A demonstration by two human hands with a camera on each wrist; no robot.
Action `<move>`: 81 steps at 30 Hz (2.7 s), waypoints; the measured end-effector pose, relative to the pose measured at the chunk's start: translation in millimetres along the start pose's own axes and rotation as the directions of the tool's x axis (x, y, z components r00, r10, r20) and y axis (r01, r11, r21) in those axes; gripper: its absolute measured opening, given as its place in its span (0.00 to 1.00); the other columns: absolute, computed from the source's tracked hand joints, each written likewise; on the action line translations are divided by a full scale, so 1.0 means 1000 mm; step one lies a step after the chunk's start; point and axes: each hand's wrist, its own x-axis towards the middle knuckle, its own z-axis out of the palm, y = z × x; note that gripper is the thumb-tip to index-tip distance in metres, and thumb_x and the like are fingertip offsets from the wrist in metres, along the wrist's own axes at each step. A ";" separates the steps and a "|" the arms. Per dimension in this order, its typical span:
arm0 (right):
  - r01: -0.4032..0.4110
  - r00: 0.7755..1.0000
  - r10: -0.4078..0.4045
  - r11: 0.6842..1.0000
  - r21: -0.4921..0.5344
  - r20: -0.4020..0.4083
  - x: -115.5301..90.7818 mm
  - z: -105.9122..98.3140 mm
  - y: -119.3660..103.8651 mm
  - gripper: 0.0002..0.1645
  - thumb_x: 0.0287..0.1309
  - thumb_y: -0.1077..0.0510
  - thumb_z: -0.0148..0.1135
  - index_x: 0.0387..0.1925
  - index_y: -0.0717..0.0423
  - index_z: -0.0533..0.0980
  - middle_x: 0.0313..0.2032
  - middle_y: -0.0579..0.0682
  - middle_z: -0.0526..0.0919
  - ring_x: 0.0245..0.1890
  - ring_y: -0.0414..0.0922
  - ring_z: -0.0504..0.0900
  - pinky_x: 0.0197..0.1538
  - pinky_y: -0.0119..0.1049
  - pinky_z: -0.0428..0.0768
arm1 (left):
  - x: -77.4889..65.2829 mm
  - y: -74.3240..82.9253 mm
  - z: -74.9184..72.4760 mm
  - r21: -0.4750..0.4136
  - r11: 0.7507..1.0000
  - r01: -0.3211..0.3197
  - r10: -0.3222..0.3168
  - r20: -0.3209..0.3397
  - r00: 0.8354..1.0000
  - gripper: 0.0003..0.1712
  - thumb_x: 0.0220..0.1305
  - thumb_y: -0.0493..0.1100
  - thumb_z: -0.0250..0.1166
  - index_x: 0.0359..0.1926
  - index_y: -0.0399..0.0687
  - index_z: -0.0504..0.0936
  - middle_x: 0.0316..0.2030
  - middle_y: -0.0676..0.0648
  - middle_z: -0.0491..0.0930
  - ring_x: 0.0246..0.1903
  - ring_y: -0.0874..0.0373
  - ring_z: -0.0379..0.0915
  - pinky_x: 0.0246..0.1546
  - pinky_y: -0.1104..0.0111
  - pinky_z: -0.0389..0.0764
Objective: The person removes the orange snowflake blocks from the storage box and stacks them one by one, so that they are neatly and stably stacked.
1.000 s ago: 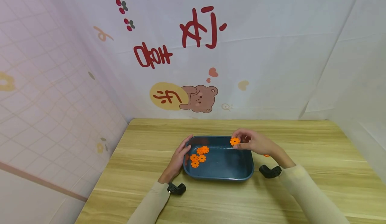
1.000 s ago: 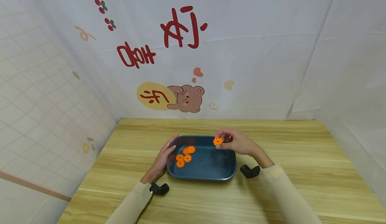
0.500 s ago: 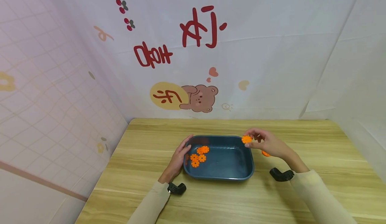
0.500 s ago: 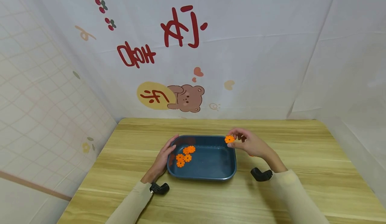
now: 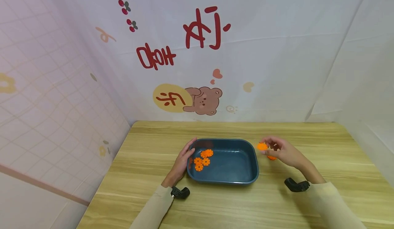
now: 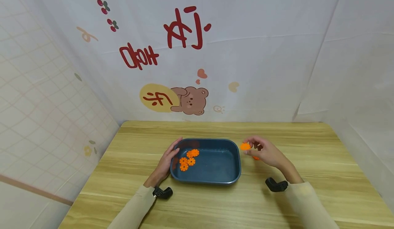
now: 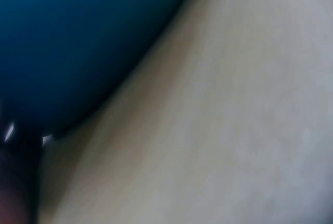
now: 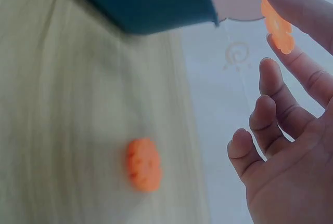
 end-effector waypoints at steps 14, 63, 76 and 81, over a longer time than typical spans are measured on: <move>-0.104 0.993 0.100 0.993 -0.053 -0.067 -0.019 -0.005 0.039 0.18 0.60 0.52 0.69 0.51 0.49 0.79 0.41 0.51 0.75 0.37 0.42 0.70 0.37 0.34 0.67 | -0.001 -0.001 0.001 0.000 1.000 -0.007 0.007 0.001 1.000 0.31 0.78 0.50 0.49 0.76 0.48 0.58 0.76 0.52 0.52 0.76 0.54 0.43 0.74 0.50 0.45; -0.038 0.999 0.037 0.998 -0.056 -0.029 -0.021 0.000 0.072 0.17 0.58 0.63 0.69 0.50 0.59 0.79 0.32 0.51 0.75 0.30 0.42 0.69 0.32 0.32 0.67 | 0.001 0.001 0.001 -0.018 1.000 0.003 -0.003 -0.002 1.000 0.30 0.77 0.48 0.49 0.76 0.50 0.60 0.75 0.52 0.55 0.74 0.55 0.49 0.73 0.55 0.51; 0.000 1.000 -0.002 0.998 -0.064 -0.029 -0.021 0.001 0.068 0.18 0.58 0.62 0.69 0.50 0.59 0.79 0.30 0.48 0.74 0.28 0.40 0.68 0.32 0.32 0.66 | 0.001 0.002 0.001 -0.019 1.000 0.005 -0.005 -0.007 1.000 0.29 0.78 0.47 0.48 0.75 0.50 0.60 0.75 0.52 0.56 0.74 0.53 0.49 0.73 0.51 0.49; -0.006 1.000 0.004 0.998 -0.060 -0.031 -0.021 0.001 0.065 0.17 0.58 0.62 0.69 0.49 0.59 0.79 0.30 0.49 0.74 0.28 0.40 0.68 0.33 0.32 0.66 | 0.002 0.002 0.001 -0.025 1.000 0.006 -0.006 -0.003 1.000 0.28 0.78 0.45 0.47 0.75 0.50 0.60 0.75 0.52 0.55 0.74 0.53 0.49 0.73 0.52 0.49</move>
